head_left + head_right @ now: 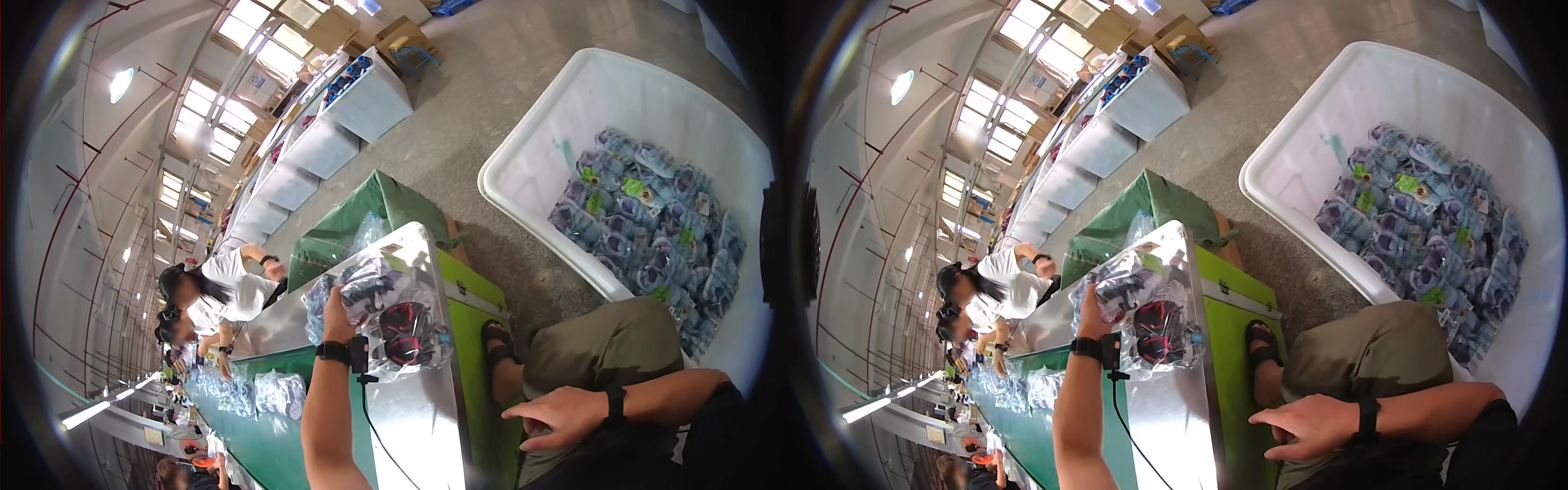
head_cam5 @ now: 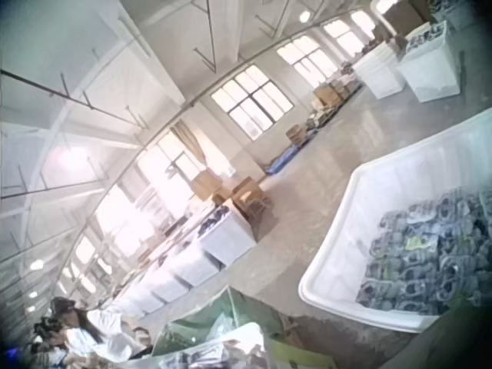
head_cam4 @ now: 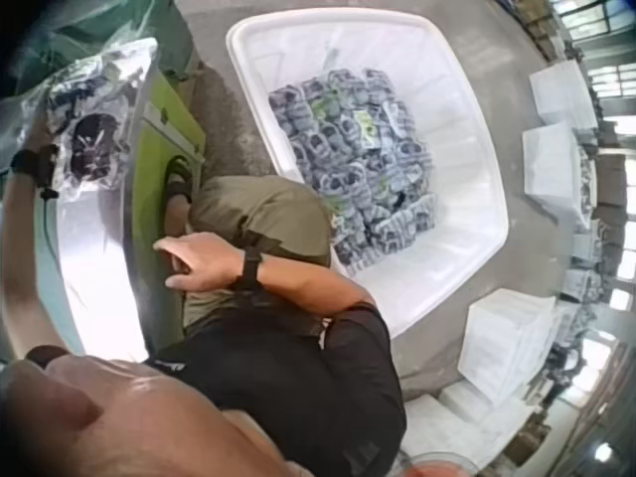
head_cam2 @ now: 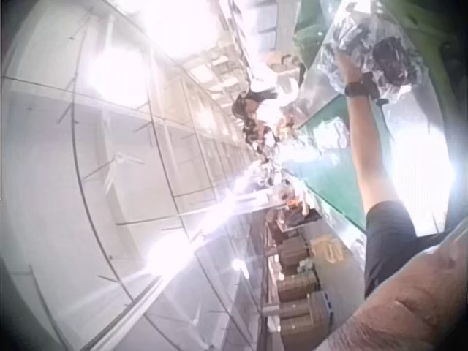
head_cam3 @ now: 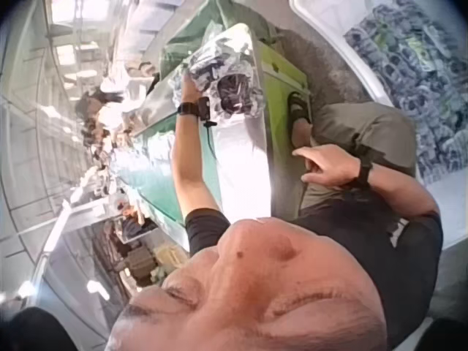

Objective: The person picks packaged footwear from a conveyor belt and places them into a large white bin. The person handles the items one at a time, alternating between different types of packaged shoes and sandals.

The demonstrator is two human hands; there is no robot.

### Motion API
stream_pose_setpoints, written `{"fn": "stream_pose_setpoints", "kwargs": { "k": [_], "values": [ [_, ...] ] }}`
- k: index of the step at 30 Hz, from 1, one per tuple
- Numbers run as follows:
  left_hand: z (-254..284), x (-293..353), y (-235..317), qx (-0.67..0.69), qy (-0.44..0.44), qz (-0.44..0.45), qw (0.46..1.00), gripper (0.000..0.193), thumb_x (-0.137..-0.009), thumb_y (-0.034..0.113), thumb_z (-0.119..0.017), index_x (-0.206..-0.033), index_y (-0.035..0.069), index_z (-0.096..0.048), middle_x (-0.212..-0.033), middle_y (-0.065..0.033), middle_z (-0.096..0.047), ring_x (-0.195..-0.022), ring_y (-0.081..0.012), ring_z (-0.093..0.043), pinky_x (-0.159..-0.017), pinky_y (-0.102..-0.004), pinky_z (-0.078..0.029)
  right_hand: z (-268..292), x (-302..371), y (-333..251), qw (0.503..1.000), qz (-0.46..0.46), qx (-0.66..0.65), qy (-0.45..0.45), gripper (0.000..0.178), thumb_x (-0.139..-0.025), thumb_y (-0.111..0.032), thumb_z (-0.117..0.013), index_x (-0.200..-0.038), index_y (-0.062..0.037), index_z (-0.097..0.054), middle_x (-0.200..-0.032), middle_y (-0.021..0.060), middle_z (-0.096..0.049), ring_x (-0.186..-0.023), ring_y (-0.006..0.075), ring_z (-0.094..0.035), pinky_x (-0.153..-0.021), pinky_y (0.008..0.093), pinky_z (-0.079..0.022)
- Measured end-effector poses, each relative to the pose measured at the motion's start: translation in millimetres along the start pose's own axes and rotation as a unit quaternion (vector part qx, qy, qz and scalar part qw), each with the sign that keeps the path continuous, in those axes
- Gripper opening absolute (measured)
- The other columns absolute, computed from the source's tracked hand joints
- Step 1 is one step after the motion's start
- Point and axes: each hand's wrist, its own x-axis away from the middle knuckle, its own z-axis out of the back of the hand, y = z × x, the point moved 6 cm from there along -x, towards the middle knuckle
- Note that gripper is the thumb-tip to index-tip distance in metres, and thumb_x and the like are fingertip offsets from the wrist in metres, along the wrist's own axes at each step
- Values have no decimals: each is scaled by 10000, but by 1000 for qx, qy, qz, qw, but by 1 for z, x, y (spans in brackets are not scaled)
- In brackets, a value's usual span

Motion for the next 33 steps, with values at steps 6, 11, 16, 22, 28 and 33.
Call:
{"fn": "stream_pose_setpoints", "kwargs": {
  "k": [6,11,16,22,28,33],
  "values": [
    [17,-9,48,-370,295,-322,820,529,-855,262,-711,-1329,60,-591,-1138,-150,-624,-1112,-332,-604,-935,-462,-511,6,1,1,999,11,14,33,637,-954,-454,-645,-1423,-50,-494,-953,86,-694,-845,293,-683,-749,410,-550],
    [-28,52,51,-373,238,-484,755,361,-891,131,-693,-1222,-5,-651,-1141,-193,-631,-1113,-371,-582,-997,-442,-442,8,1,3,998,-2,42,43,617,-949,-432,-670,-1422,-64,-520,-977,64,-706,-842,237,-691,-739,360,-557],
    [-90,126,7,-466,32,-446,763,367,-919,189,-704,-1247,30,-657,-1325,-210,-560,-1184,-362,-562,-1065,-426,-410,7,2,0,998,-3,20,61,588,-926,-394,-683,-1389,-63,-535,-919,72,-708,-805,284,-694,-705,402,-555],
    [-104,150,-33,-504,20,-400,765,479,-951,344,-656,-1333,56,-633,-1476,-285,-429,-1332,-463,-446,-1127,-516,-342,1,-1,3,998,-25,30,49,572,-916,-365,-697,-1371,-55,-541,-908,56,-695,-773,242,-699,-671,371,-552],
    [-106,148,-35,-484,75,-430,759,443,-921,330,-664,-1282,74,-668,-1424,-285,-495,-1277,-469,-496,-1086,-521,-385,2,-2,1,997,-42,49,50,562,-909,-325,-717,-1367,-49,-545,-913,56,-696,-783,216,-706,-684,349,-556],
    [-95,147,-39,-457,55,-409,788,487,-937,366,-647,-1346,102,-633,-1429,-286,-502,-1332,-468,-471,-1125,-500,-367,3,-8,-6,997,-62,31,46,539,-887,-241,-743,-1333,2,-563,-872,60,-713,-744,185,-698,-696,302,-554]
  ]
}}
